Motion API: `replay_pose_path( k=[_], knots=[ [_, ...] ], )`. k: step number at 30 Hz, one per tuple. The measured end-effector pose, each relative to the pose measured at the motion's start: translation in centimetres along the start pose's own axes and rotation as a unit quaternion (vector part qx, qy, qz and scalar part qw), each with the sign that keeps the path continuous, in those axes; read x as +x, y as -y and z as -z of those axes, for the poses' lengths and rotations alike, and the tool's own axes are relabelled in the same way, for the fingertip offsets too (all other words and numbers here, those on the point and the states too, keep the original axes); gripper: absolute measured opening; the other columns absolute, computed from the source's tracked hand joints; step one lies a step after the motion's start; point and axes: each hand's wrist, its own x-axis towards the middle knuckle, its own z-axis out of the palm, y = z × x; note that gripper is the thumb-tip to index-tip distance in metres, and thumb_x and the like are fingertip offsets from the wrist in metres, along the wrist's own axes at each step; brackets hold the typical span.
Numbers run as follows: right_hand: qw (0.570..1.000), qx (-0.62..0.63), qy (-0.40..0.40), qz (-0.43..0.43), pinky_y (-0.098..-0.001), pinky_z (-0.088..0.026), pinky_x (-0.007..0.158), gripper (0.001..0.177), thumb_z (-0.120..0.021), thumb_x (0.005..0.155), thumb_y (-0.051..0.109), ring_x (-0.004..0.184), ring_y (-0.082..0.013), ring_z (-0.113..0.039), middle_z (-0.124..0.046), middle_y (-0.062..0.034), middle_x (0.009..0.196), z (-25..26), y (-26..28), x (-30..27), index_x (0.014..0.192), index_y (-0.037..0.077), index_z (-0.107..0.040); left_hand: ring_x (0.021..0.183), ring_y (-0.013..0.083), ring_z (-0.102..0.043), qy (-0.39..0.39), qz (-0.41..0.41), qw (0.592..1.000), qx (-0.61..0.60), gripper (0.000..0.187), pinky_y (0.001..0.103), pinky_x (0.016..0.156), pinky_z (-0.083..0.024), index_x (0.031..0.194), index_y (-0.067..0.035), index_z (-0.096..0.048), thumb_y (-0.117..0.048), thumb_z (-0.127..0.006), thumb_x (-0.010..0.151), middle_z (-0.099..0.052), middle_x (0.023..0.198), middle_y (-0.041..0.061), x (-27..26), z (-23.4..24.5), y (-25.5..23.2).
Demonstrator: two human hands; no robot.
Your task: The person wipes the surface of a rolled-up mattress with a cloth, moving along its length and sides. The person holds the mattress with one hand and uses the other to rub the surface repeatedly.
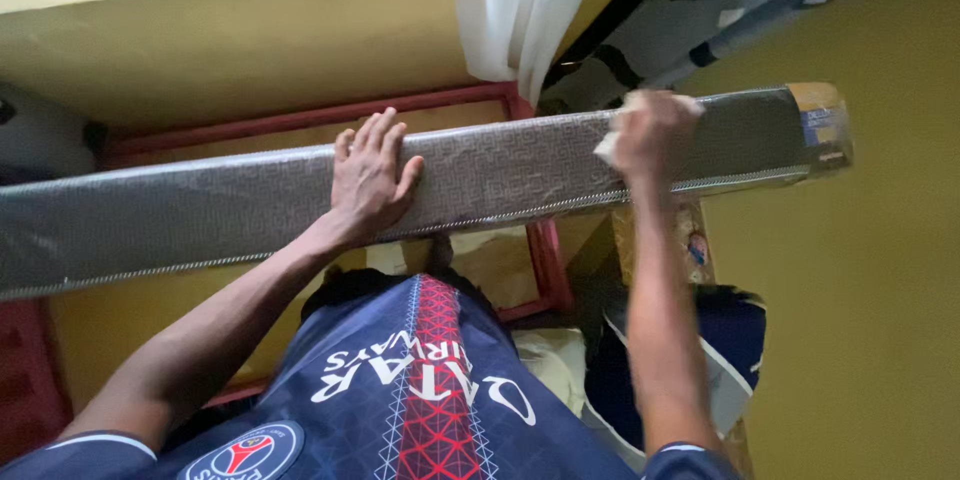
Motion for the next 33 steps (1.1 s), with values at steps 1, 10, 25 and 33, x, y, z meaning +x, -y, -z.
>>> replay_pose_path(
  k=[1,10,25,33],
  knots=[
    [0.999,-0.030,-0.035,0.020,-0.0529,-0.040,0.107,0.011,-0.065,0.101,0.016,0.107,-0.0288,-0.067,-0.073,-0.0143,0.111,1.4,-4.2,-0.2,0.106,0.008,-0.072,0.147,0.0330,-0.037,-0.001,-0.017,1.000,0.011,0.060,0.055,0.116,-0.026,0.141,0.000,-0.054,-0.045,-0.049,0.102,-0.044,0.158,0.022,0.0,-0.3,-1.2],
    [0.999,0.045,-0.022,-0.016,-0.0546,-0.043,0.113,0.022,-0.056,0.097,0.013,0.117,-0.0353,-0.063,-0.067,-0.0192,0.116,1.7,4.0,-8.6,0.114,0.002,-0.067,0.134,0.0343,-0.051,0.042,-0.088,0.994,-0.051,0.046,0.050,0.107,-0.039,0.128,-0.004,-0.063,-0.041,-0.054,0.101,-0.052,0.149,0.020,0.5,-2.2,-8.8],
    [0.976,0.094,-0.190,0.044,-0.0534,-0.045,0.116,0.043,-0.046,0.096,0.005,0.129,-0.0409,-0.059,-0.063,-0.0255,0.134,7.7,-9.0,-9.7,0.136,-0.004,-0.060,0.124,0.0324,-0.059,0.078,-0.094,0.990,-0.071,0.040,0.048,0.102,-0.043,0.127,-0.004,-0.062,-0.034,-0.053,0.102,-0.060,0.140,0.016,2.2,-2.4,-10.2],
    [0.962,0.079,-0.207,-0.158,-0.0514,-0.033,0.124,0.060,-0.029,0.109,0.037,0.144,-0.0361,-0.051,-0.059,-0.0197,0.150,4.5,-11.3,-8.4,0.146,-0.001,-0.058,0.126,0.0346,-0.054,0.048,-0.150,0.985,-0.072,0.059,0.048,0.104,-0.039,0.142,0.002,-0.049,-0.038,-0.056,0.099,-0.057,0.138,0.019,5.4,-4.8,-17.1]
  ],
)
